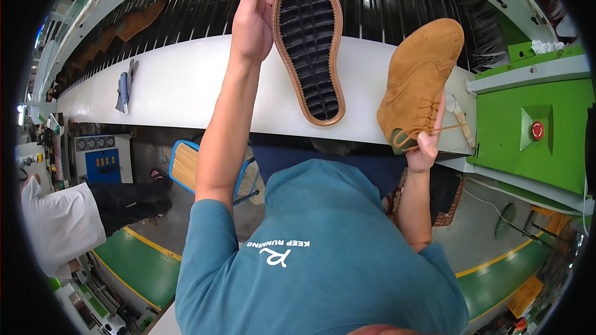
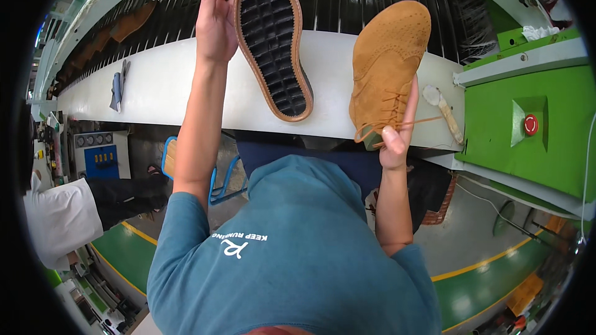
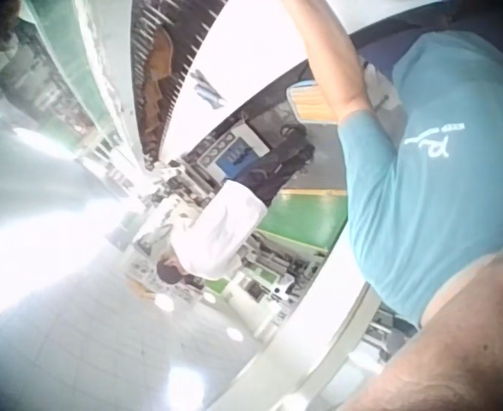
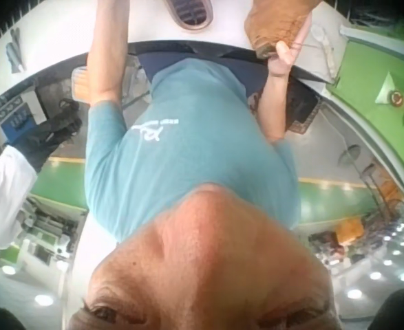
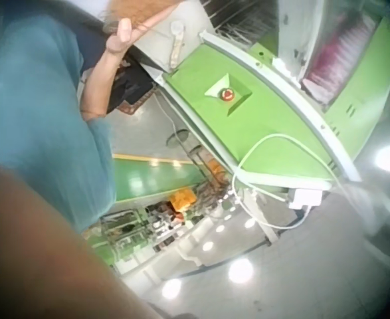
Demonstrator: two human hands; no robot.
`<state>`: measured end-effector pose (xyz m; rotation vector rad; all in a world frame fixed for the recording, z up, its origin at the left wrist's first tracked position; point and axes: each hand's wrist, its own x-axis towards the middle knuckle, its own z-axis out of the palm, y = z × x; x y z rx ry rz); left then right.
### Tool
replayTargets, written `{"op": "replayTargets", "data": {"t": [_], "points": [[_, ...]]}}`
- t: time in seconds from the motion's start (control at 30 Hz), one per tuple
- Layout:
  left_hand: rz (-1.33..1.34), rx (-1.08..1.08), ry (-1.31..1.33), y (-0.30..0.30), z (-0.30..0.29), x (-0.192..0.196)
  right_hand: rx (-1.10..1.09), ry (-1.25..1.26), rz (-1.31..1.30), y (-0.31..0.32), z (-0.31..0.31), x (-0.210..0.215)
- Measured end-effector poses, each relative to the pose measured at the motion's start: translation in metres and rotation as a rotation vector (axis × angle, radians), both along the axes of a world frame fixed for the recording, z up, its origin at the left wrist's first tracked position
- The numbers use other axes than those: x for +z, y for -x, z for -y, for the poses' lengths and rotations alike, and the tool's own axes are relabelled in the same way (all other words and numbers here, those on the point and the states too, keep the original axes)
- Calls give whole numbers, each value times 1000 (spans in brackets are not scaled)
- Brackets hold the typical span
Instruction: The person assembles a pair of tan suede shoes by hand. They pick up a shoe and a separate black sole, align them, and press the sole onto the shoe's bottom. The person repeats this process for multiple shoes, inspecting the fit and pressing the edges to secure the sole before placing the finished shoe on a conveyor belt.
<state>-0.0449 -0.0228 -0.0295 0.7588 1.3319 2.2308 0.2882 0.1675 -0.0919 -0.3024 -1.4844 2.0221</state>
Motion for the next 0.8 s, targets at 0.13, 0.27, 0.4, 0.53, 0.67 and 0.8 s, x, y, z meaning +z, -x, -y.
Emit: {"op": "replayTargets", "data": {"t": [0.13, 0.27, 0.4, 0.53, 0.67, 0.8], "points": [[103, -72, -107, 21, 2, -21, -41, 24, -50, 1, -7, -12], [177, -99, -161, 10, -14, -12, -150, -242, -14, 8, -6, -17], [170, -113, -185, 12, -11, -14, -208, -247, 69, 5, -6, -20], [124, -36, -147, 1, -5, -2, -194, 38, -9, -12, -1, -19], [49, -2, -123, -21, 4, 18, -252, -424, 9, -16, 11, -43], [-47, -42, -119, -39, 15, 34, -228, -347, -14, -9, 12, -41]]}}
